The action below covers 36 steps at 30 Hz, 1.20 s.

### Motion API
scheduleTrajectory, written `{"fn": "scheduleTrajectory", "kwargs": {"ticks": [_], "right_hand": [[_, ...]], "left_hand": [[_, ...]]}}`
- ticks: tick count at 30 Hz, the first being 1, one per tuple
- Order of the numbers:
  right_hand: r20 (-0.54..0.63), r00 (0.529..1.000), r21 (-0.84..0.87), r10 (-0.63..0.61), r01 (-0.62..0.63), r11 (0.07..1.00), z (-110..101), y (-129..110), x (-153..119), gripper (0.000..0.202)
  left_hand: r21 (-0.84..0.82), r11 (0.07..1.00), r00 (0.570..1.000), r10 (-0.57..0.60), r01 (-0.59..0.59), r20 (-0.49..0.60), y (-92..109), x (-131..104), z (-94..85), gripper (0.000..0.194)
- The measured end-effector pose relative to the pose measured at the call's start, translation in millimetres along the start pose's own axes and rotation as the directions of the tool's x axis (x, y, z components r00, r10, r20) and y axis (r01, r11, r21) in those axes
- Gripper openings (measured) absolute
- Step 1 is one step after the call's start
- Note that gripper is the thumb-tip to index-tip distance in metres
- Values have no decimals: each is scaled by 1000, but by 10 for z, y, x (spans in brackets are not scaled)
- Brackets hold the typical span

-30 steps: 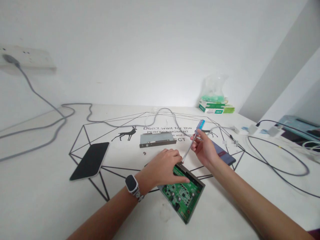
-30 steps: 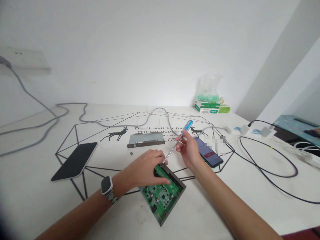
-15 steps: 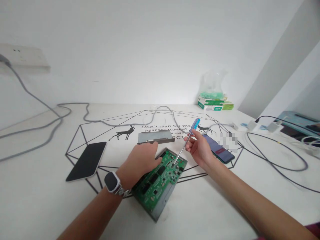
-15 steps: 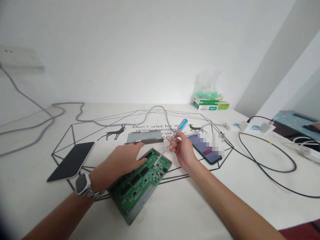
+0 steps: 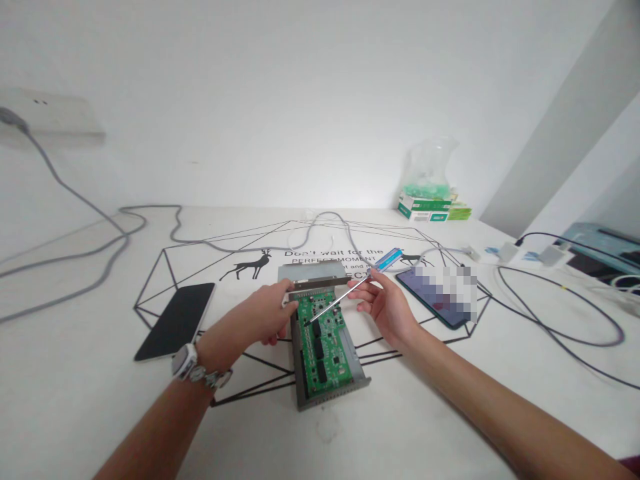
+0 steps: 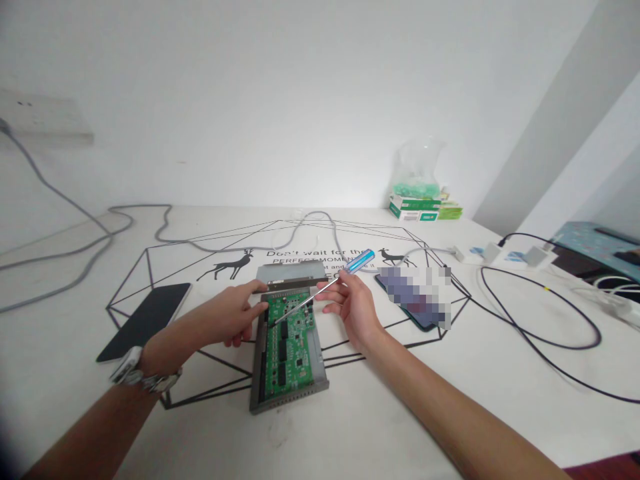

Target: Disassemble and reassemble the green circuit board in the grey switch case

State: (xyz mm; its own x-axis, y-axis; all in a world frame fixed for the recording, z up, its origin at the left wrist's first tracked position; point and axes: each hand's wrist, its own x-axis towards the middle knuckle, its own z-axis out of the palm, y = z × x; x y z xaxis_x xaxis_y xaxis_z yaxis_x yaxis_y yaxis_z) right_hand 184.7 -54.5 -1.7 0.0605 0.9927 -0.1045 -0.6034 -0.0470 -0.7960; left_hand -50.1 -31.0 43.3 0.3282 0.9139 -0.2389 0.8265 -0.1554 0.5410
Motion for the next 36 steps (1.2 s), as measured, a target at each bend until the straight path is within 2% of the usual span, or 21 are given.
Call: {"fn": "scheduleTrajectory", "kwargs": {"ticks": [2, 4, 6, 11, 18, 24, 36], "right_hand": [[-14, 1000, 11, -7, 7, 1000, -4, 5, 4, 17], [-26, 1000, 15, -5, 6, 1000, -2, 16, 3, 15], [-34, 999, 10, -5, 5, 1000, 6, 28, -4, 15], [-28, 999, -6, -15, 15, 1000, 22, 46, -23, 14], [-46, 999, -10, -1, 0, 1000, 13, 55, -18, 13], [-35, 999, -17, 1, -2, 1000, 10, 60, -15, 16], [-46, 999, -25, 2, -4, 1000, -10, 75, 7, 16]], "left_hand": [[119, 992, 987, 59, -42, -149, -63, 26, -74, 23], [293, 954, 952, 152, -70, -266, -114, 57, -108, 17], [383, 921, 929, 204, -75, -308, -158, 90, -101, 16], [409, 907, 924, 235, -97, -302, -251, 156, -53, 23], [349, 935, 944, 173, -67, -282, -314, 228, -56, 24], [330, 939, 944, 188, -92, -271, -386, 298, -47, 24], [329, 941, 951, 169, -77, -261, -370, 306, -35, 20]]}}
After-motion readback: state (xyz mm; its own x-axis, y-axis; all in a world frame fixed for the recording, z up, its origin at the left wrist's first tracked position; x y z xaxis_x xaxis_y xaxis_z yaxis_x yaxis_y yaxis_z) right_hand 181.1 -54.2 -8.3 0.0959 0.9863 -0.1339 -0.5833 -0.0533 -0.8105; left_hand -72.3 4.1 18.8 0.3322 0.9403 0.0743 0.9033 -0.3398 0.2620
